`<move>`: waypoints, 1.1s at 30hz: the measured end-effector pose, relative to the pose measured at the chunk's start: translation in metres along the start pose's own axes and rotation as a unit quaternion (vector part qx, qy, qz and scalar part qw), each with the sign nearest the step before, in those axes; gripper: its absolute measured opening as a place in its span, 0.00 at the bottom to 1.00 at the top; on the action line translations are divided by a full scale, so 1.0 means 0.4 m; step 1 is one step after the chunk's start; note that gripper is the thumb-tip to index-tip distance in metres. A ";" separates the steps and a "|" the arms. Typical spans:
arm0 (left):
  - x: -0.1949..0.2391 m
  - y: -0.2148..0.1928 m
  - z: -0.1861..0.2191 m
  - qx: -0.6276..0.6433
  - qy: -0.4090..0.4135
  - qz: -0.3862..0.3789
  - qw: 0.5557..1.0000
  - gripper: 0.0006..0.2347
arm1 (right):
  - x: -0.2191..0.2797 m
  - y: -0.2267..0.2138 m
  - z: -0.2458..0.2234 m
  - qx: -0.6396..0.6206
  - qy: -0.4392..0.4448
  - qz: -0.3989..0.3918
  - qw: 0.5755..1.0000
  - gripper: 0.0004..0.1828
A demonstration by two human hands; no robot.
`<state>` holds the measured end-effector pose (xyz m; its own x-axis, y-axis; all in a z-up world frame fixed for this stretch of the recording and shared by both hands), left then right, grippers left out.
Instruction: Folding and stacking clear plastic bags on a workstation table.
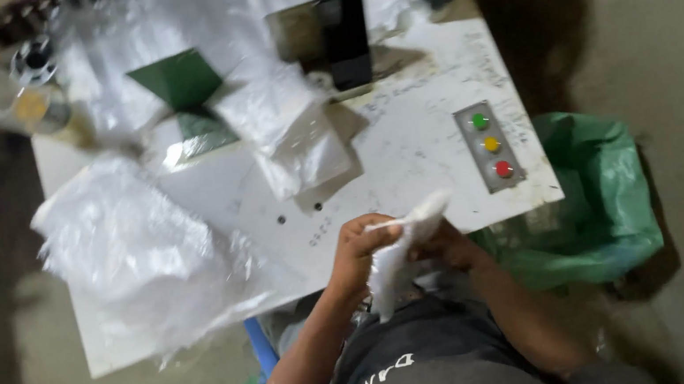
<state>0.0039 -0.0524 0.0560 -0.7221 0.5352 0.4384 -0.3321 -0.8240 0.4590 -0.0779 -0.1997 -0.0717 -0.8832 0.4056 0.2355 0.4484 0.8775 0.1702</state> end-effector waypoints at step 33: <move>0.072 -0.265 0.264 -0.342 0.542 0.279 0.715 0.08 | 0.186 -0.710 -0.163 -0.012 -0.107 0.653 0.750 0.05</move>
<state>0.0823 0.0699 0.1015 -0.7811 -0.0644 -0.6211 0.2391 -0.9497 -0.2022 -0.2617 -0.4353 -0.0400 0.3105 0.9488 0.0574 0.9500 -0.3076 -0.0536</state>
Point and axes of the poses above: each hand's wrist, its own x-axis away from the middle knuckle, its own y-axis out of the palm, z = x × y, the point moved 8 cm from there along -x, towards the middle knuckle, and after that the axes turned 8 degrees about z, right-handed, at the moved point
